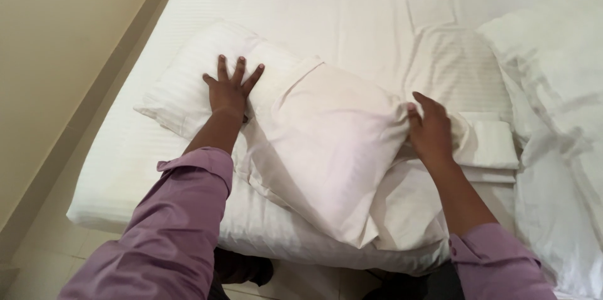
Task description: The person sits on the floor and inserts a white pillow into a white pillowcase. They align the corners, pull the fabric over the pillow, and smooth out the wrinkles to fit the case properly.
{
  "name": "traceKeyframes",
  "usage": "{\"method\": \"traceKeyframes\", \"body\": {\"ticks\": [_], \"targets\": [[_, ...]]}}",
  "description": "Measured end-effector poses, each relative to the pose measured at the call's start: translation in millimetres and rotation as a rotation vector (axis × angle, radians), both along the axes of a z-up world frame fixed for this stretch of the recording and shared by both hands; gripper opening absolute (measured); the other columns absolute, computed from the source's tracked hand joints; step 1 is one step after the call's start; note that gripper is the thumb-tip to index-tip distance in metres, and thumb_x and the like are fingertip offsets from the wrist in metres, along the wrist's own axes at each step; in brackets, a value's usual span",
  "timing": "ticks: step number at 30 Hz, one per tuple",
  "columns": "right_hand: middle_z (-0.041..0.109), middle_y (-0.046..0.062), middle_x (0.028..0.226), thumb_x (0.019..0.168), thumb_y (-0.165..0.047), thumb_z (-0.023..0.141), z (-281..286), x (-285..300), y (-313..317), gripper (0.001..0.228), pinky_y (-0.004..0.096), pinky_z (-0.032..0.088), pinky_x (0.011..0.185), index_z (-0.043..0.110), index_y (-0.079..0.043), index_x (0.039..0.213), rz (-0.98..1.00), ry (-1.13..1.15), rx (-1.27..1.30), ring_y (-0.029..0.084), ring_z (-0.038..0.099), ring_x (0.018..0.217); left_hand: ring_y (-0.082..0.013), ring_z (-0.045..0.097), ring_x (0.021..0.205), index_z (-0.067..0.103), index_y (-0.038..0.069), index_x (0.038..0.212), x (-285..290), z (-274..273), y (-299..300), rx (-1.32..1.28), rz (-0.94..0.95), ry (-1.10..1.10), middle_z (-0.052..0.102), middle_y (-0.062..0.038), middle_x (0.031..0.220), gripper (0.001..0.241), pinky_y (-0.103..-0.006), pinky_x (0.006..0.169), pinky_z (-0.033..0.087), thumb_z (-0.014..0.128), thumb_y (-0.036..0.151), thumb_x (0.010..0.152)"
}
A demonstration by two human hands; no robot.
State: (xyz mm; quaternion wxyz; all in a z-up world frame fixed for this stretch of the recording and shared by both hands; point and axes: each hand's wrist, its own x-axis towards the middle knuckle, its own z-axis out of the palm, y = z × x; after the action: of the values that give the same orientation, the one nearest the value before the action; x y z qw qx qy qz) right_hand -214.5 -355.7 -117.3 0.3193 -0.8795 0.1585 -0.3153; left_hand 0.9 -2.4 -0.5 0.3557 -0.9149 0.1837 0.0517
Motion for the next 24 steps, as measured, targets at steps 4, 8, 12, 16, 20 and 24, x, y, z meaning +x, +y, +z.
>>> {"method": "traceKeyframes", "body": {"ticks": [4, 8, 12, 16, 20, 24], "targets": [[0.071, 0.022, 0.106, 0.104, -0.032, 0.063, 13, 11, 16, 0.038, 0.049, 0.047, 0.1, 0.064, -0.016, 0.138, -0.017, 0.435, 0.068, 0.038, 0.064, 0.108, -0.0452, 0.001, 0.156, -0.027, 0.048, 0.159, 3, -8, 2, 0.002, -0.021, -0.035, -0.009, -0.001, 0.175, 0.136, -0.0653, 0.109, 0.037, 0.083, 0.053, 0.08], [0.074, 0.018, 0.103, 0.095, -0.025, 0.069, 9, 9, 15, 0.029, 0.047, 0.051, 0.092, 0.074, -0.013, 0.12, -0.022, 0.271, 0.004, 0.037, 0.066, 0.103, -0.0448, 0.001, 0.157, -0.027, 0.047, 0.159, -3, 4, -1, -0.004, -0.004, -0.01, -0.009, -0.002, 0.175, 0.137, -0.0649, 0.11, 0.037, 0.083, 0.055, 0.079], [0.07, 0.018, 0.103, 0.096, -0.026, 0.07, 26, 1, 14, 0.024, 0.044, 0.054, 0.084, 0.078, -0.014, 0.114, -0.139, 0.261, 0.057, 0.035, 0.069, 0.088, -0.045, 0.001, 0.157, -0.028, 0.047, 0.159, -3, 1, 0, -0.002, -0.003, -0.009, -0.009, -0.002, 0.175, 0.138, -0.0648, 0.111, 0.037, 0.083, 0.057, 0.079], [0.07, 0.017, 0.098, 0.096, -0.027, 0.072, 29, -5, 5, 0.021, 0.045, 0.054, 0.083, 0.08, -0.014, 0.111, -0.184, 0.273, 0.006, 0.035, 0.068, 0.088, -0.0452, 0.0, 0.156, -0.029, 0.047, 0.159, 1, -3, 1, 0.001, -0.01, -0.02, -0.009, -0.002, 0.175, 0.138, -0.065, 0.11, 0.036, 0.084, 0.056, 0.079], [0.071, 0.014, 0.094, 0.096, -0.029, 0.073, 21, -12, -6, 0.021, 0.044, 0.053, 0.082, 0.079, -0.014, 0.108, -0.193, 0.323, 0.007, 0.032, 0.067, 0.09, -0.0452, 0.0, 0.157, -0.029, 0.046, 0.158, -1, -1, 0, 0.003, -0.007, -0.011, -0.01, -0.002, 0.175, 0.138, -0.0649, 0.111, 0.036, 0.083, 0.056, 0.079], [0.071, 0.013, 0.094, 0.095, -0.029, 0.073, 26, -19, -4, 0.02, 0.044, 0.052, 0.082, 0.079, -0.015, 0.107, -0.208, 0.353, 0.038, 0.03, 0.066, 0.09, -0.045, 0.0, 0.157, -0.029, 0.047, 0.158, -3, 2, -1, -0.002, -0.004, -0.011, -0.01, -0.001, 0.175, 0.137, -0.065, 0.111, 0.036, 0.083, 0.055, 0.08]]}}
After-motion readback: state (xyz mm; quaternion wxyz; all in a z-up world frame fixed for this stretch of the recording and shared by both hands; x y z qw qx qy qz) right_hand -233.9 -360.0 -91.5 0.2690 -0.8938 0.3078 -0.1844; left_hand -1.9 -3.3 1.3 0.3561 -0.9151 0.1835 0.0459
